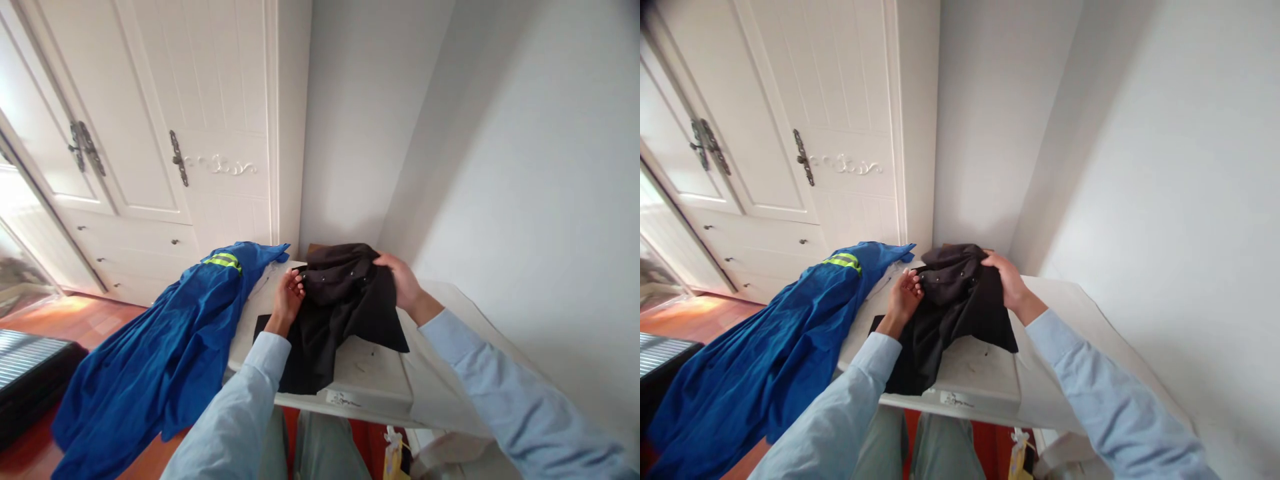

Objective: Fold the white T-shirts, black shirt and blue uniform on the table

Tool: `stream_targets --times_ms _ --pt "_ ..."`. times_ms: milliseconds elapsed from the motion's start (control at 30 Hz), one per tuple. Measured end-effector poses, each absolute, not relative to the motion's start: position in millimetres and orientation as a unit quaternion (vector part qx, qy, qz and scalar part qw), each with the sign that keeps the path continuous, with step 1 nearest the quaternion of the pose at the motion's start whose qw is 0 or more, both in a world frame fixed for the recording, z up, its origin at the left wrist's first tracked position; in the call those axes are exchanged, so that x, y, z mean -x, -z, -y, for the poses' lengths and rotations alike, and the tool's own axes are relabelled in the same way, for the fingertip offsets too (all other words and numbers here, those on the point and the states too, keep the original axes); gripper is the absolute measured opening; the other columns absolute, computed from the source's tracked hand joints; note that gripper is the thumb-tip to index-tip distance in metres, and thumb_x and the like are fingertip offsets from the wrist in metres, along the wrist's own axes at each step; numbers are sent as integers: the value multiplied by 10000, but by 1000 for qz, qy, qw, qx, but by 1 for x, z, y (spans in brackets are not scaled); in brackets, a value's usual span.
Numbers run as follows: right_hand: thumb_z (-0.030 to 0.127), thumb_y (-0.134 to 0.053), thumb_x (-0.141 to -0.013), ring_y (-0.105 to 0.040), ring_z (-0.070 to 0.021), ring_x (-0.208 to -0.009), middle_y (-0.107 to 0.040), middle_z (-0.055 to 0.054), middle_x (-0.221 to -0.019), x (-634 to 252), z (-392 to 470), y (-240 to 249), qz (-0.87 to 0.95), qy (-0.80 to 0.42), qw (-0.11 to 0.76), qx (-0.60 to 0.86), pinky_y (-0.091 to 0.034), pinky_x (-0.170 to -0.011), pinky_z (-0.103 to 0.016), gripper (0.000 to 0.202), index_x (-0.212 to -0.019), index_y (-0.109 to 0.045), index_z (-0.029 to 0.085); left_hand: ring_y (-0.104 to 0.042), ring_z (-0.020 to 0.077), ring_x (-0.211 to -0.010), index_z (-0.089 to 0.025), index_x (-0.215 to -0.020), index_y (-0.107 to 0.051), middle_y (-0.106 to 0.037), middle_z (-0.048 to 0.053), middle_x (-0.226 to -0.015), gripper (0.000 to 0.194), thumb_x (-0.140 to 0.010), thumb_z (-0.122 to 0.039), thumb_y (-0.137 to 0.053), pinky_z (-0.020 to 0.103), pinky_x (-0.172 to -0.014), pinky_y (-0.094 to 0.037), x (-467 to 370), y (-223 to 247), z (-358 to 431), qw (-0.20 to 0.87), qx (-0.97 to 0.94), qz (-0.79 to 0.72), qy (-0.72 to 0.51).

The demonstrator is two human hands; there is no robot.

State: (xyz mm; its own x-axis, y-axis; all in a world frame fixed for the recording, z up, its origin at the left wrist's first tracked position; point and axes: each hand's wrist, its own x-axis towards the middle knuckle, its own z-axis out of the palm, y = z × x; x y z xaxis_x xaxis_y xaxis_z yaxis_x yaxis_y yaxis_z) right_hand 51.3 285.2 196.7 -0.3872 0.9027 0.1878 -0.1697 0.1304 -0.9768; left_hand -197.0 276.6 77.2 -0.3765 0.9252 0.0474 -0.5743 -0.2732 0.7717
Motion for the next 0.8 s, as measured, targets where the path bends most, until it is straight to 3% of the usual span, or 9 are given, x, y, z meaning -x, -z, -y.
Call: stream_targets --times_ms 100,200,300,400,500,567,700,800 --pt "412 -533 -693 -683 -283 -814 -729 -74 -794 -60 -286 -220 599 -580 479 274 -550 -727 -392 373 -919 -709 174 -627 128 -711 -181 -984 -653 -682 38 -885 419 -707 -465 -786 230 -615 -458 192 -72 -280 462 -256 -394 -752" --pt "455 -490 -728 -688 -316 -904 -733 -92 -816 -65 -288 -230 629 -526 504 271 -553 -803 -436 415 -922 -720 168 -663 200 -956 -191 -1082 -667 -690 89 -1075 544 -621 -385 -880 272 -778 -491 185 -67 -282 407 -305 -442 -739" --pt "457 -492 -721 -685 -326 -945 -737 -95 -835 -63 -288 -231 637 -510 510 273 -551 -838 -445 402 -894 -716 172 -577 290 -1242 -198 -1134 -681 -638 135 -1281 621 -596 -404 -913 371 -1044 -427 178 -62 -283 332 -393 -499 -697" --pt "426 -516 -694 -685 -325 -958 -740 -90 -833 -58 -286 -228 626 -540 502 254 -556 -853 -447 330 -821 -697 181 -473 347 -1372 -187 -1235 -652 -573 171 -1409 742 -597 -462 -915 444 -1165 -319 173 -55 -281 315 -460 -526 -642" --pt "393 -564 -656 -690 -321 -949 -738 -74 -798 -55 -285 -227 601 -590 498 206 -563 -864 -444 234 -736 -665 198 -494 371 -1349 -168 -1353 -577 -572 199 -1408 850 -638 -512 -882 475 -1136 -354 172 -49 -279 315 -521 -552 -570" --pt "368 -597 -633 -694 -315 -944 -736 -58 -774 -57 -285 -227 583 -616 498 181 -566 -876 -439 177 -699 -648 212 -564 349 -1264 -168 -1395 -537 -642 177 -1296 842 -687 -502 -847 465 -1076 -412 174 -48 -279 291 -547 -578 -530" --pt "349 -643 -639 -700 -306 -941 -740 -40 -784 -67 -284 -232 578 -621 495 188 -562 -894 -438 146 -714 -652 224 -665 255 -969 -169 -1289 -604 -709 69 -935 547 -799 -372 -736 380 -908 -479 179 -51 -282 203 -549 -625 -516" --pt "486 -640 -734 -701 -296 -932 -744 -45 -821 -82 -283 -237 620 -583 475 227 -554 -882 -431 273 -813 -679 227 -654 211 -830 -160 -1028 -700 -702 55 -850 318 -895 -430 -597 312 -782 -473 180 -56 -281 184 -555 -619 -524"
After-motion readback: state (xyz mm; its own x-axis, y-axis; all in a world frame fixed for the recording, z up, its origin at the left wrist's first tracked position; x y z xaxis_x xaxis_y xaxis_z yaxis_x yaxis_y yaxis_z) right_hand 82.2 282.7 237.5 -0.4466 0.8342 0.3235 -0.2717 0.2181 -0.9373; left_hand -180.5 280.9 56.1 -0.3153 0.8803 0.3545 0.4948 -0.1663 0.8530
